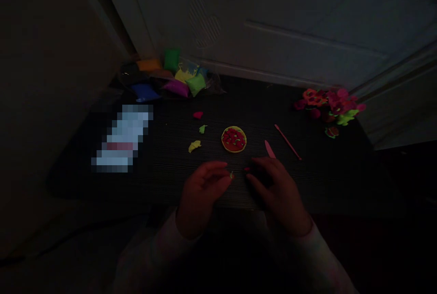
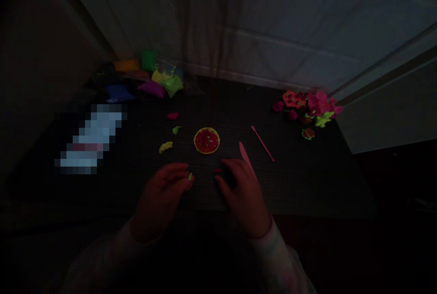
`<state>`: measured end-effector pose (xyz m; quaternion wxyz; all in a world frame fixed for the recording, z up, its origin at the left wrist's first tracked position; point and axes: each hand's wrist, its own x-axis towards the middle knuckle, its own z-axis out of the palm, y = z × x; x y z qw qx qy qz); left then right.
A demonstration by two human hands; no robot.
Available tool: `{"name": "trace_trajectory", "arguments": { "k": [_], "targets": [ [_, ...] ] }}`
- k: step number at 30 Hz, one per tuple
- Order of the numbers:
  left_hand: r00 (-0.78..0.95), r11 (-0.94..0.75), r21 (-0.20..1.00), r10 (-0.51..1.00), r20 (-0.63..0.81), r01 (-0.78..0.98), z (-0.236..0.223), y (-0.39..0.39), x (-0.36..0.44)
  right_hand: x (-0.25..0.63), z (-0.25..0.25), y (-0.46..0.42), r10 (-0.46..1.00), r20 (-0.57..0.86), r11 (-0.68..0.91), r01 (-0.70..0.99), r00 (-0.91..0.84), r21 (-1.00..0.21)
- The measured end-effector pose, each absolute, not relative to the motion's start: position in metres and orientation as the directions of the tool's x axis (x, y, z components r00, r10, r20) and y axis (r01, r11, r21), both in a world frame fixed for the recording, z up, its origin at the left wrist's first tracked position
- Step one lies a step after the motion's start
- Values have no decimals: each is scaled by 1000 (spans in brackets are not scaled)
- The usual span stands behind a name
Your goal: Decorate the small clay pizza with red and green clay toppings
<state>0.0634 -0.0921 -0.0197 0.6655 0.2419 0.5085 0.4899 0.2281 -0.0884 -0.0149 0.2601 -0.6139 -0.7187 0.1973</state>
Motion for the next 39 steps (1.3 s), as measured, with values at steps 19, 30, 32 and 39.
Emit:
{"name": "trace_trajectory", "arguments": {
  "k": [19,30,32,39],
  "targets": [
    [59,373,832,921,-384,-411,-7,-93,66,217,22,-104,980,83,177,613,-179,-770],
    [135,373,840,927,-349,-393,15,-113,68,214,43,-125,970,146,224,475,-197,-851],
    [150,383,829,923,-353,-407,17,-115,68,213,42,-128,973,144,208,418,-180,-884],
    [187,410,759,911,-368,-506,21,-121,72,208,41,-137,984,142,166,268,-106,-949]
  ]
}}
